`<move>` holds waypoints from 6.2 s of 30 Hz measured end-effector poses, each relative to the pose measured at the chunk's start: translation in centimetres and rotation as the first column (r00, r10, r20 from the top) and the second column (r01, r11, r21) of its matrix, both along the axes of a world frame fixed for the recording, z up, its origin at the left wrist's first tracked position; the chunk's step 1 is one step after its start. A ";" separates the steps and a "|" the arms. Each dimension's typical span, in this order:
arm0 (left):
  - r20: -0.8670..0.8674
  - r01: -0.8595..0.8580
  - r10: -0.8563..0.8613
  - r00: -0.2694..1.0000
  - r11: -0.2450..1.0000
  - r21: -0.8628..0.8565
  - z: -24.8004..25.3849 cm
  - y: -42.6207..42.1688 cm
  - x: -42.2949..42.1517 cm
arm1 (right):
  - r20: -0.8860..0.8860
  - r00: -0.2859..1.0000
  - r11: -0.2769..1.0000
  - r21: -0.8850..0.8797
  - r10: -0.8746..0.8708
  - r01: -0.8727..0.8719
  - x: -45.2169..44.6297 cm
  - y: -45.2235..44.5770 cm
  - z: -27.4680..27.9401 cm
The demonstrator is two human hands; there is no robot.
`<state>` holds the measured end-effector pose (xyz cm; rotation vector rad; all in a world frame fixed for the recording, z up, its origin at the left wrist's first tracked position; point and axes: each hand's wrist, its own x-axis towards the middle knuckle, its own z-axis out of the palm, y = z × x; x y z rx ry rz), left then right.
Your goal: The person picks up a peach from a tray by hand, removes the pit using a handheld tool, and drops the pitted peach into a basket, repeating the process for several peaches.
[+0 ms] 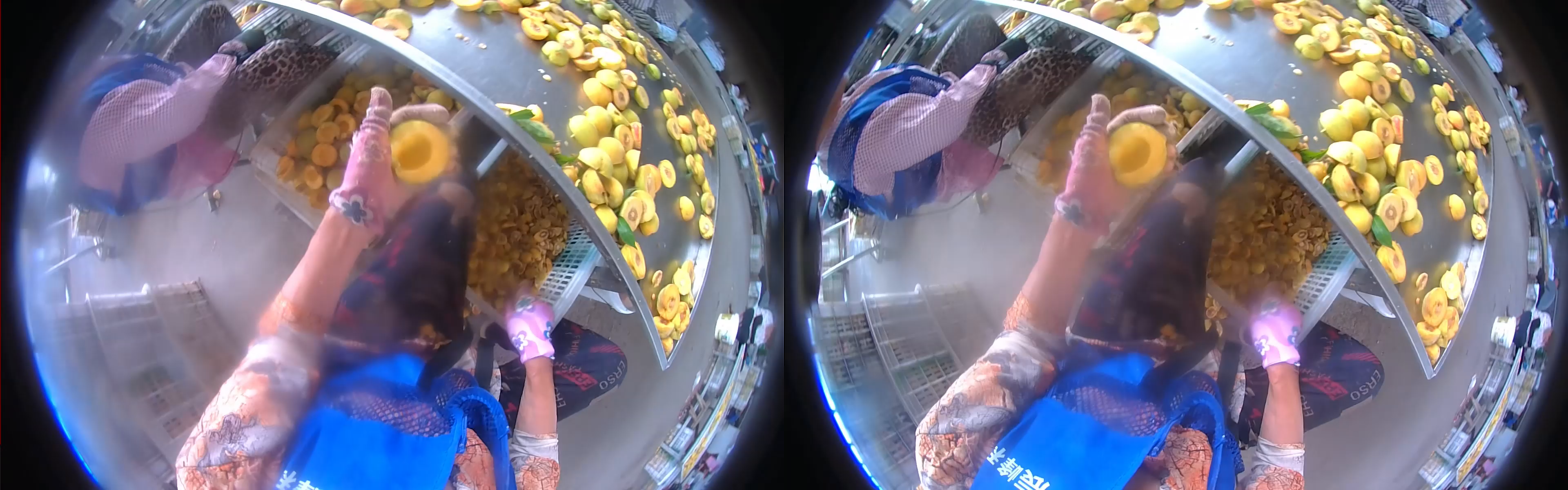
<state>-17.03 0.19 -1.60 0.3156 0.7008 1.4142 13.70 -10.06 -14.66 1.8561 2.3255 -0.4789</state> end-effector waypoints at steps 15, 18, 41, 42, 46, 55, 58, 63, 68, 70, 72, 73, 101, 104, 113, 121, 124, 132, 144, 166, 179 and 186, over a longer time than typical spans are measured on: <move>-0.854 0.194 0.517 -0.060 0.845 0.498 -0.8 6.9 3.1 | -0.276 0.959 0.978 0.172 -0.068 0.119 -3.1 -0.9 3.5; -0.821 0.547 0.554 -0.139 0.734 0.402 1.0 12.2 11.2 | -0.443 0.893 0.981 0.121 -0.083 0.151 -3.1 -1.3 3.0; -0.756 0.276 0.179 0.629 0.858 0.433 1.4 -1.5 11.1 | -0.752 0.617 0.968 -0.238 -0.234 0.077 -3.7 -0.5 11.4; -0.676 0.207 0.079 0.732 0.920 0.332 1.5 -2.4 11.5 | -0.811 0.418 0.907 -0.309 -0.409 0.288 -4.9 -0.4 12.8; -0.454 0.164 -0.025 0.890 0.949 0.270 0.7 -4.3 12.4 | -0.752 0.631 0.954 0.007 -0.193 0.300 -5.6 -0.8 12.2; -0.642 0.140 0.173 0.747 0.903 0.406 0.0 -4.9 13.4 | -0.422 0.835 0.789 0.614 0.352 -0.022 -4.7 -0.7 10.7; -0.725 0.173 0.247 0.643 0.875 0.452 -0.4 -4.7 13.7 | -0.399 0.844 0.816 0.574 0.357 -0.074 -4.1 -0.7 9.4; -0.691 0.194 -0.001 0.723 0.960 0.201 1.6 -5.3 14.2 | -0.180 0.928 0.938 0.186 0.326 -0.294 -1.5 -0.3 6.3; -0.622 0.394 -0.165 0.766 0.884 0.252 1.3 -4.1 13.3 | -0.304 0.922 0.949 -0.125 0.240 -0.289 -1.1 1.4 10.2; -0.648 0.451 -0.223 0.728 0.868 0.207 1.9 -3.9 13.2 | -0.425 0.891 0.984 0.007 0.162 -0.176 -0.8 0.6 9.4; -0.632 0.461 -0.275 0.725 0.875 0.149 2.4 -3.9 13.4 | -0.527 0.819 0.967 0.223 0.229 -0.127 -1.4 0.2 8.9; -0.610 0.466 -0.316 0.727 0.879 0.099 2.4 -3.9 13.6 | -0.593 0.739 0.903 0.427 0.321 -0.049 -1.6 0.1 8.7; -0.589 0.287 -0.116 0.800 0.936 0.204 -0.6 -5.0 14.9 | -0.775 0.098 0.711 -0.616 -0.625 -0.340 -1.7 0.1 10.6; -0.575 0.392 -0.297 0.762 0.919 0.044 0.1 -4.5 14.1 | -0.854 0.440 0.890 -0.403 -0.280 -0.216 -0.7 0.5 8.7; -0.600 0.468 -0.358 0.715 0.883 0.031 -0.5 -3.9 13.2 | -0.752 0.653 0.984 -0.038 0.088 -0.177 -1.9 -0.2 6.6; -0.394 0.322 -0.239 0.888 0.933 0.159 -1.0 -4.7 14.4 | -0.544 -0.139 0.502 -0.606 -0.828 -0.617 -1.6 -0.4 9.7; -0.325 0.403 -0.334 0.885 0.898 0.175 -1.0 -4.3 14.4 | -0.367 -0.244 0.420 -0.544 -0.898 -0.726 -1.9 -0.5 9.6; -0.089 0.073 -0.061 0.994 0.988 0.137 -3.2 -0.8 12.1 | -0.567 -0.313 0.644 -0.712 -0.762 -0.279 -0.9 1.5 8.7; -0.928 0.262 0.368 0.055 0.892 0.369 -1.4 8.5 4.4 | -0.215 0.974 0.997 -0.018 0.066 -0.071 -1.2 -2.6 -0.4; 0.094 0.324 -0.333 0.938 0.941 0.093 1.6 -0.3 12.0 | -0.753 0.572 0.944 -0.230 -0.327 0.237 -3.0 -0.8 11.3; -0.576 0.242 0.031 0.817 0.888 0.391 -0.4 -4.6 14.0 | -0.786 0.469 0.915 -0.363 -0.403 0.179 -3.5 -1.1 12.0; -0.688 0.216 0.148 0.710 0.885 0.413 0.1 -5.8 14.7 | -0.842 0.515 0.986 -0.118 -0.160 0.115 -2.9 -1.7 10.8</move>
